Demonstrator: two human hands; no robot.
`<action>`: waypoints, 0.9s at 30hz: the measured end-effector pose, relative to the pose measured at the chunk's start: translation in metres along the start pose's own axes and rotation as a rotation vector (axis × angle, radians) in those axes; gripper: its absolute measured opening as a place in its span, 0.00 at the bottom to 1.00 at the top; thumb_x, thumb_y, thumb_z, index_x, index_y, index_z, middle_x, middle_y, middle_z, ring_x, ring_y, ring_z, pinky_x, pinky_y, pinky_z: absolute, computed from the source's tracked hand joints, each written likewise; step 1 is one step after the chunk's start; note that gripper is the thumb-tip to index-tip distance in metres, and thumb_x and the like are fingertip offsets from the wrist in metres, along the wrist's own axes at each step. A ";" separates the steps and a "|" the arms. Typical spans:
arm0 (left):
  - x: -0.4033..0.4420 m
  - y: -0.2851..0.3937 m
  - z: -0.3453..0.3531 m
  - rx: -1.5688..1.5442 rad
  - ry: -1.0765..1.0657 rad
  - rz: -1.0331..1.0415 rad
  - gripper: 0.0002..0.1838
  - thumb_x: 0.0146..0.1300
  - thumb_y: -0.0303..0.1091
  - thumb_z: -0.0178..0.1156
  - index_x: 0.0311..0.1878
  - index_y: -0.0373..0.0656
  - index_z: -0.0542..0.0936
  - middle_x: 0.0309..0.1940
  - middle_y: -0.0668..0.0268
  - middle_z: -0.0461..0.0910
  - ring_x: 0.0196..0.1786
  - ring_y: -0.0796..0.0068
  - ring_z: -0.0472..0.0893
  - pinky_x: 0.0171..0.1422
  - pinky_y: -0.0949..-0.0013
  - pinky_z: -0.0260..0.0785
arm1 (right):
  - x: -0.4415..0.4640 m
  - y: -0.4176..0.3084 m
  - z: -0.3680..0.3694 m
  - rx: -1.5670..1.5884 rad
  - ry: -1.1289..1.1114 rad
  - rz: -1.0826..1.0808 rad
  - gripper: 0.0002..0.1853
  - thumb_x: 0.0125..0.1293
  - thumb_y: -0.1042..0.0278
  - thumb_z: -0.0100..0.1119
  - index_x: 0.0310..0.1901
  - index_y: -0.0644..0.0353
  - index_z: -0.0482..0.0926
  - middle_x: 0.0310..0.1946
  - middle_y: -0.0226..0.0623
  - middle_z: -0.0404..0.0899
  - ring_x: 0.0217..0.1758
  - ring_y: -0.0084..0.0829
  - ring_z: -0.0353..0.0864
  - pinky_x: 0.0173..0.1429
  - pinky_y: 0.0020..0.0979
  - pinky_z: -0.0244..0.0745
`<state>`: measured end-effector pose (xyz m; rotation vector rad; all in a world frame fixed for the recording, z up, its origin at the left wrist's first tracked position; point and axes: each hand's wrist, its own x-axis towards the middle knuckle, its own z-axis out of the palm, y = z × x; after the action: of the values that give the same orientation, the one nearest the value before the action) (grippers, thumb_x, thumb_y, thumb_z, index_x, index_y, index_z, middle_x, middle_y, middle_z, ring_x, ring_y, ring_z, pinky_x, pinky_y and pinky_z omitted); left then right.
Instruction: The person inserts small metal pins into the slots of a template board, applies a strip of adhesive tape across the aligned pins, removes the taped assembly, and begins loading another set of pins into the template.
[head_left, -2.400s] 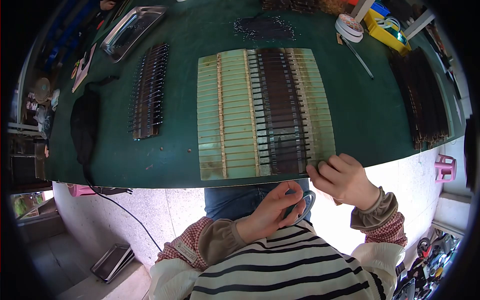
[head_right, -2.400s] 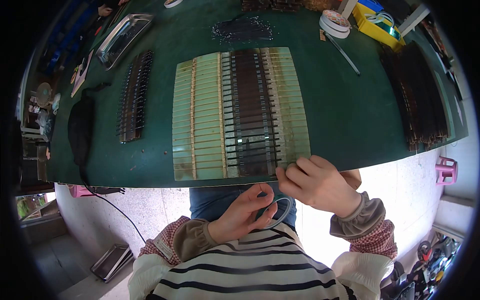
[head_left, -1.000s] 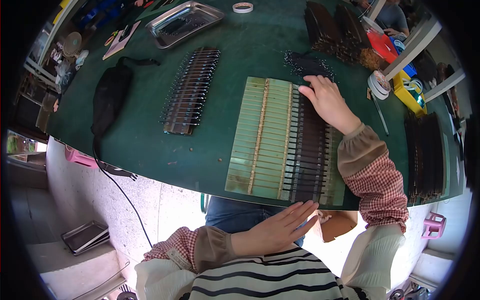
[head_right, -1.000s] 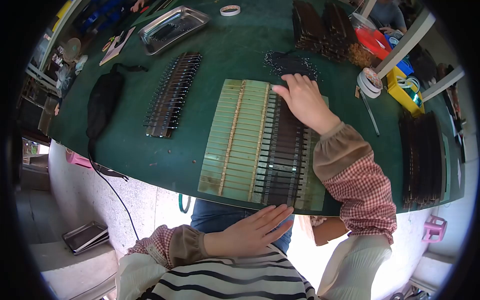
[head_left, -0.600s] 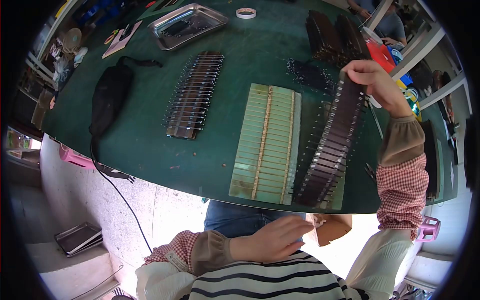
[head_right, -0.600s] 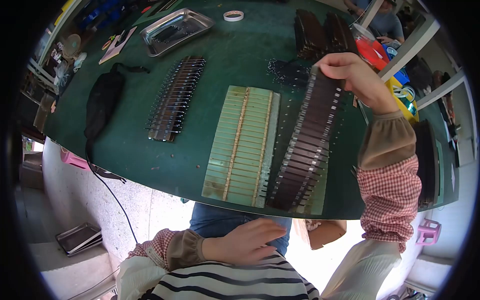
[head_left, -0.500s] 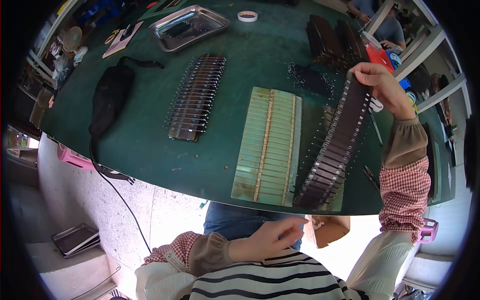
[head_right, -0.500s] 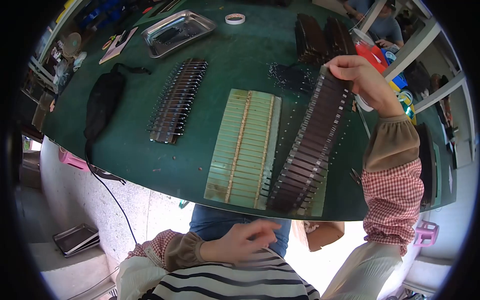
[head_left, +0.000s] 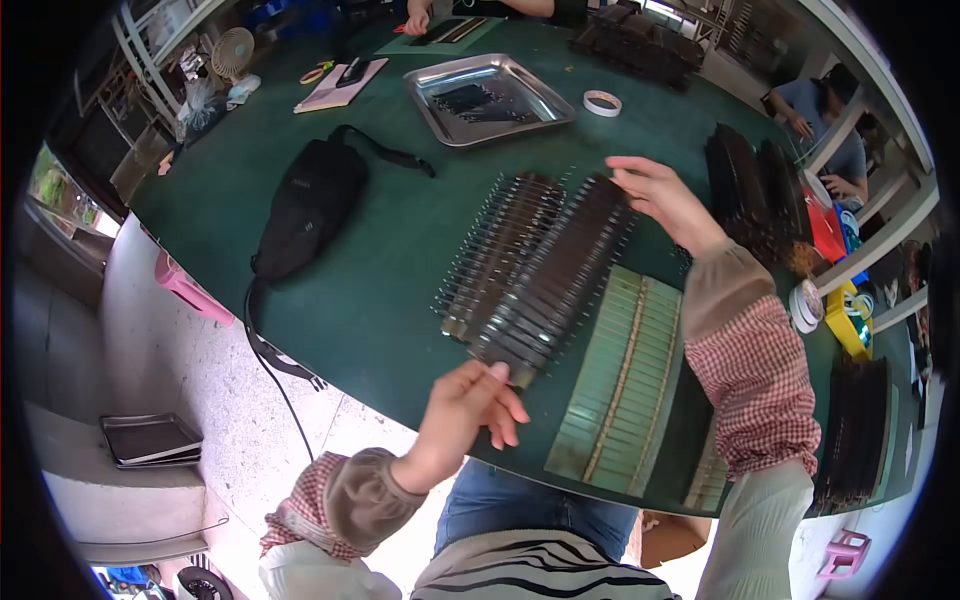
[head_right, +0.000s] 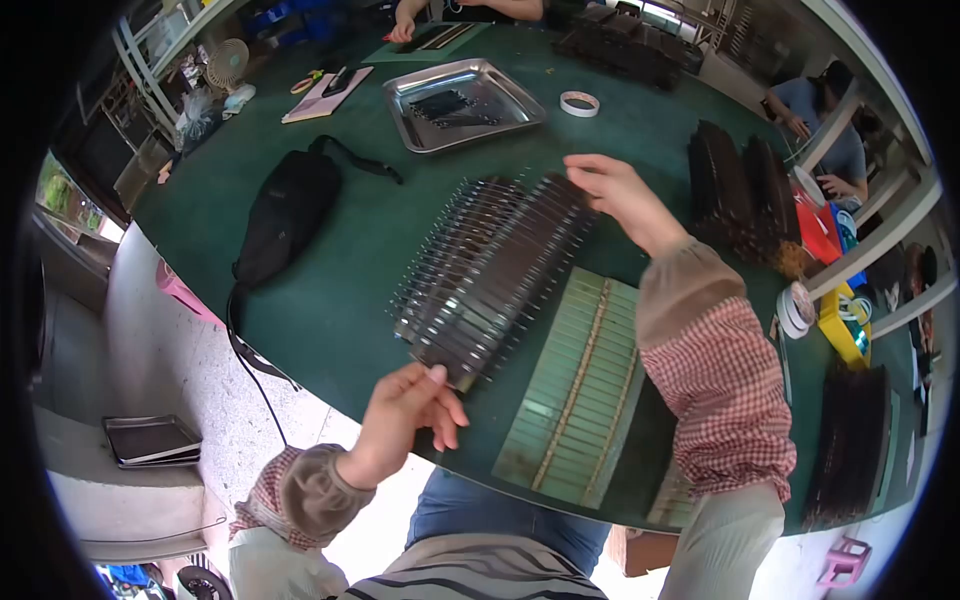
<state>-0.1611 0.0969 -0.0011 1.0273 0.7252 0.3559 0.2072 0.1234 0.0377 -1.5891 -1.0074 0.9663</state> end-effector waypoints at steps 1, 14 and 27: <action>0.005 0.006 -0.011 0.002 0.023 -0.022 0.17 0.82 0.41 0.46 0.39 0.38 0.69 0.29 0.54 0.83 0.23 0.68 0.82 0.27 0.70 0.74 | 0.015 -0.002 0.013 -0.038 -0.027 -0.017 0.22 0.77 0.59 0.56 0.68 0.58 0.74 0.54 0.31 0.79 0.60 0.23 0.76 0.65 0.29 0.69; 0.028 0.031 -0.047 -0.047 0.026 -0.262 0.20 0.82 0.40 0.43 0.46 0.30 0.75 0.30 0.53 0.83 0.26 0.63 0.84 0.32 0.65 0.78 | 0.089 0.046 0.068 -0.213 -0.052 -0.228 0.17 0.74 0.75 0.53 0.62 0.64 0.78 0.56 0.42 0.84 0.59 0.32 0.81 0.65 0.31 0.72; 0.005 0.020 -0.027 0.093 -0.094 -0.103 0.14 0.80 0.36 0.45 0.46 0.35 0.75 0.30 0.51 0.84 0.26 0.62 0.83 0.32 0.64 0.77 | 0.032 0.021 -0.022 -1.167 0.371 -0.654 0.27 0.60 0.69 0.68 0.62 0.62 0.75 0.61 0.49 0.76 0.68 0.50 0.71 0.72 0.47 0.65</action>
<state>-0.1752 0.1266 0.0058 1.0828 0.7117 0.1853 0.2412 0.1424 0.0185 -1.9678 -1.7902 -0.4905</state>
